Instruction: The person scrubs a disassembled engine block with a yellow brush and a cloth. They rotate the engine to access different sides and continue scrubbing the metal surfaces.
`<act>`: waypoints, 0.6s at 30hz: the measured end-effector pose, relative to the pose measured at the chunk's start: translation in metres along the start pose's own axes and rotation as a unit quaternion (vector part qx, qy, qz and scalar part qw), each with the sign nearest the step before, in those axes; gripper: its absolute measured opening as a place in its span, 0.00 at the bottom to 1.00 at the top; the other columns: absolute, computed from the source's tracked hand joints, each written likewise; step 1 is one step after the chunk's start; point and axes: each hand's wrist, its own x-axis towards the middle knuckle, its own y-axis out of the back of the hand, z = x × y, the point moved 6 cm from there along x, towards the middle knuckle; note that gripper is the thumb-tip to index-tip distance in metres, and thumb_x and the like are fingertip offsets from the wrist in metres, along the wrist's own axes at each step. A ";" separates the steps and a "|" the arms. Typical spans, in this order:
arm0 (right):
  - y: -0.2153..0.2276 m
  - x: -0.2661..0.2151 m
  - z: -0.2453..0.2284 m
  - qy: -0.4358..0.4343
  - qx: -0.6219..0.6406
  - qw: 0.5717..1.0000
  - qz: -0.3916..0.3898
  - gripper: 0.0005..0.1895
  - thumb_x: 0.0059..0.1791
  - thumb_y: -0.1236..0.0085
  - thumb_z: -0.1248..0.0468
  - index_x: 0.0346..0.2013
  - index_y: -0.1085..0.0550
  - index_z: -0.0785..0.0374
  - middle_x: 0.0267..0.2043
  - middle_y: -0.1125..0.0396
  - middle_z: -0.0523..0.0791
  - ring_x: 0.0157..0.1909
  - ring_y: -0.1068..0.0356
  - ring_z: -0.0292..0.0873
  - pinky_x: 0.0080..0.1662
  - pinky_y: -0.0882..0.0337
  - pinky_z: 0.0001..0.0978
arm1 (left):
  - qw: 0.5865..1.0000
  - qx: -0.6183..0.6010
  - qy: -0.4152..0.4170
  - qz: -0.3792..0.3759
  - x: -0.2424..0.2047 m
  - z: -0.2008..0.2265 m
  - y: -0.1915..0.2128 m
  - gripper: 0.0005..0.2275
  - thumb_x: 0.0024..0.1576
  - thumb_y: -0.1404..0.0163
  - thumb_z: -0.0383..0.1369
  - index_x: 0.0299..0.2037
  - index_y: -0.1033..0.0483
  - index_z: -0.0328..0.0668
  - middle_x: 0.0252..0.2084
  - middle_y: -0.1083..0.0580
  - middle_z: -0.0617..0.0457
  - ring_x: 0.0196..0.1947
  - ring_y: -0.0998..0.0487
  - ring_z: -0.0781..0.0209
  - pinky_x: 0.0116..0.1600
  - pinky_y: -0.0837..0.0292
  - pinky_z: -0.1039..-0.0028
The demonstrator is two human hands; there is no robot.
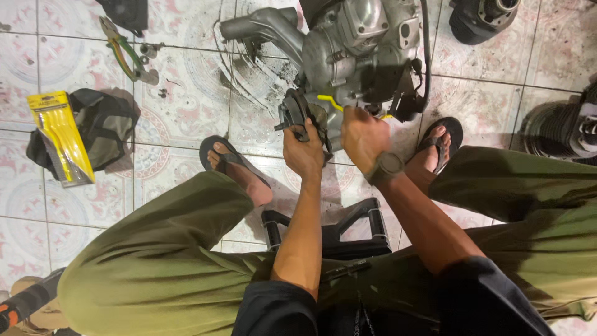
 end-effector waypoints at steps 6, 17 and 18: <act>0.028 -0.009 0.044 -0.078 0.203 0.976 -0.001 0.05 0.41 0.44 0.62 0.31 0.26 0.51 0.22 0.32 0.40 0.25 0.28 0.45 0.27 0.29 0.30 | 0.996 0.023 -0.082 0.008 -0.021 -0.006 -0.018 0.09 0.51 0.48 0.45 0.26 0.29 0.54 0.20 0.29 0.59 0.21 0.24 0.58 0.27 0.27 0.71; 0.034 0.002 0.072 -0.162 0.287 0.939 -0.100 0.06 0.42 0.46 0.60 0.31 0.24 0.54 0.26 0.29 0.45 0.31 0.27 0.53 0.34 0.29 0.42 | 0.992 -0.023 -0.073 -0.098 -0.022 0.031 -0.032 0.08 0.52 0.52 0.38 0.35 0.22 0.47 0.26 0.26 0.52 0.27 0.22 0.51 0.32 0.25 0.64; 0.036 0.002 0.068 -0.151 0.268 0.946 -0.104 0.06 0.41 0.45 0.59 0.31 0.24 0.51 0.26 0.28 0.42 0.32 0.26 0.48 0.35 0.28 0.37 | 0.992 -0.040 -0.065 -0.099 -0.022 0.029 -0.036 0.09 0.53 0.53 0.38 0.35 0.22 0.47 0.26 0.25 0.53 0.27 0.22 0.52 0.32 0.25 0.65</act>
